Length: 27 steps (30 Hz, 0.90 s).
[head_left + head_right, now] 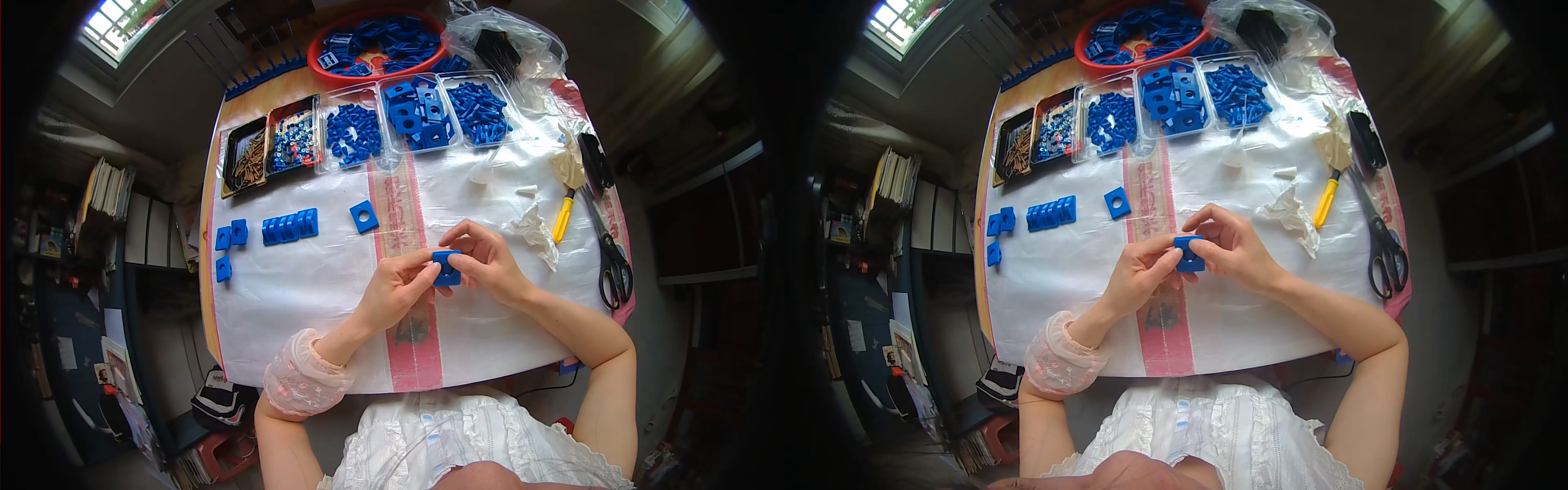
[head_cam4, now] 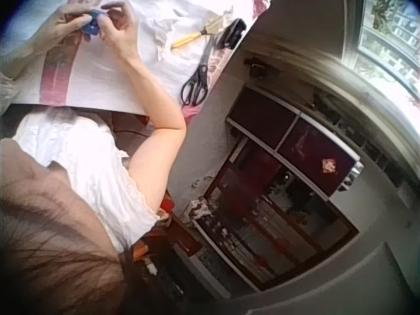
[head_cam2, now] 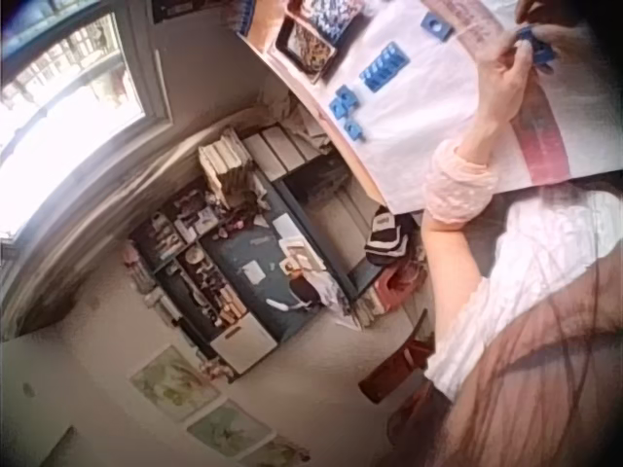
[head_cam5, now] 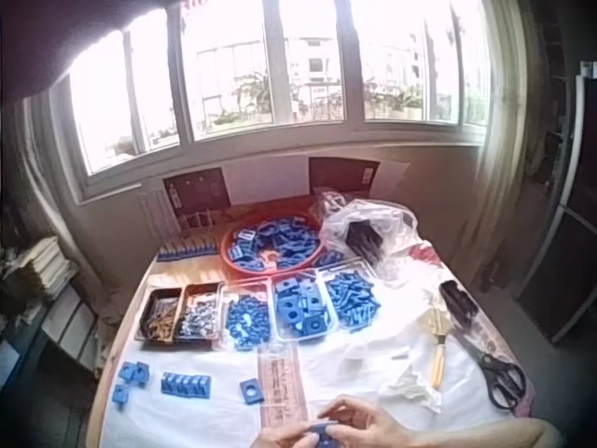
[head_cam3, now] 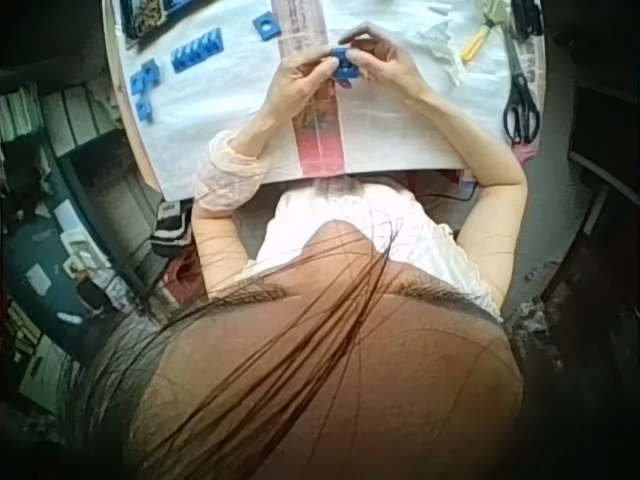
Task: Assembling small internal components into blue plastic fixture housings at a workbench.
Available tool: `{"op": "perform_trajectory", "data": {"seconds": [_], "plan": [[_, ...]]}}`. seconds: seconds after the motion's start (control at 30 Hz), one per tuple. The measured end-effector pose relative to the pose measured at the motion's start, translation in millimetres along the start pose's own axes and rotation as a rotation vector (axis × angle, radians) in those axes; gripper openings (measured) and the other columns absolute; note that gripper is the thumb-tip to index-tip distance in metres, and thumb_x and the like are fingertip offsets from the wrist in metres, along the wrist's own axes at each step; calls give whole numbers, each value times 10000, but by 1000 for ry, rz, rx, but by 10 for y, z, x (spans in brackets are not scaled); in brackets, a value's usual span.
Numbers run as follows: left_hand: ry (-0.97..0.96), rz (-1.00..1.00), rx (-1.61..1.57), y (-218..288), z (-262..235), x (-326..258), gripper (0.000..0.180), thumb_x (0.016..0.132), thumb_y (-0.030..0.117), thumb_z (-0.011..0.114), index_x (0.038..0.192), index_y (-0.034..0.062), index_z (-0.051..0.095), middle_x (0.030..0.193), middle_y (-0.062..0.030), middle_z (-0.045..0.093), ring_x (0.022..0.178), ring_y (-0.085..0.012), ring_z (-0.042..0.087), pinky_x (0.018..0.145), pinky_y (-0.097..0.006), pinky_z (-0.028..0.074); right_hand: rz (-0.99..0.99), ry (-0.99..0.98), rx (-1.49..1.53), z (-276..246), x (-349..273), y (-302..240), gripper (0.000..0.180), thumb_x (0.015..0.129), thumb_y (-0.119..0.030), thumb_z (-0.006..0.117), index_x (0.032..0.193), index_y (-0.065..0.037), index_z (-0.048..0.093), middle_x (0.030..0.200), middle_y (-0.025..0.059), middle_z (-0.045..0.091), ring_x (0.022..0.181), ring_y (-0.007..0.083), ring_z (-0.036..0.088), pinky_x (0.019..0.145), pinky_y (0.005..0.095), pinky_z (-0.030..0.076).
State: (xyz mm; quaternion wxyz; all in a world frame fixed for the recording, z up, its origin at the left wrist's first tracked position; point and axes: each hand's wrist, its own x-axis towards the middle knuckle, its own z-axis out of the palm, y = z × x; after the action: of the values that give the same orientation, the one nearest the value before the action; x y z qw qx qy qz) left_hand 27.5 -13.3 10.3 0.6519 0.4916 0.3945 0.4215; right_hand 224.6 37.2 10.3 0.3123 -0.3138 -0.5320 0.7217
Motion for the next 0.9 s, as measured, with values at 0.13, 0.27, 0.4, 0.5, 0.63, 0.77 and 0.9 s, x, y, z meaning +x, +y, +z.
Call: {"op": "perform_trajectory", "data": {"seconds": [0.13,0.27,0.4,0.5,0.63,0.77,0.9], "plan": [[-9,-13,17,-13,-17,0,275,1002,143,507,1193,-14,629,938,-57,699,766,-105,690,575,-188,474,-7,3,1,5,-1,4,252,916,-145,630,1114,-17,542,927,79,678,627,32,557,527,175,430],[-7,-13,3,0,-10,-4,273,1002,147,508,1184,-13,633,933,-56,699,770,-99,685,583,-190,472,-6,-8,-3,10,0,-12,250,929,-144,624,1127,-16,539,889,60,668,634,28,540,532,180,418],[-8,-20,2,-3,-11,-2,270,1001,150,512,1176,-14,636,931,-56,699,777,-99,683,594,-194,475,-16,-12,4,-4,-6,1,254,936,-147,623,1136,-17,536,873,53,663,635,27,530,533,183,413],[-10,-13,9,-3,-14,0,269,1001,150,513,1176,-14,634,931,-55,697,779,-101,684,595,-194,475,-9,-10,13,1,-5,-1,258,938,-150,623,1139,-17,533,877,56,663,635,28,529,533,183,413],[-13,-31,-13,0,-17,-3,271,1003,147,511,1186,-16,627,935,-55,694,790,-105,686,600,-191,474,-18,-16,13,-4,-2,8,260,939,-150,623,1141,-17,530,879,56,662,638,27,530,534,180,413],[-13,-39,-16,8,-19,-5,276,1005,146,508,1198,-17,620,936,-57,692,796,-109,688,601,-186,475,-15,-16,12,5,-1,-7,260,938,-148,623,1142,-15,530,876,55,661,636,26,529,533,179,411],[-16,-30,-22,3,-13,-3,290,1006,144,507,1227,-14,608,940,-58,693,793,-108,688,603,-184,481,-10,-12,11,-1,-5,1,257,938,-145,621,1140,-15,530,874,55,662,631,26,529,531,179,409]]}}
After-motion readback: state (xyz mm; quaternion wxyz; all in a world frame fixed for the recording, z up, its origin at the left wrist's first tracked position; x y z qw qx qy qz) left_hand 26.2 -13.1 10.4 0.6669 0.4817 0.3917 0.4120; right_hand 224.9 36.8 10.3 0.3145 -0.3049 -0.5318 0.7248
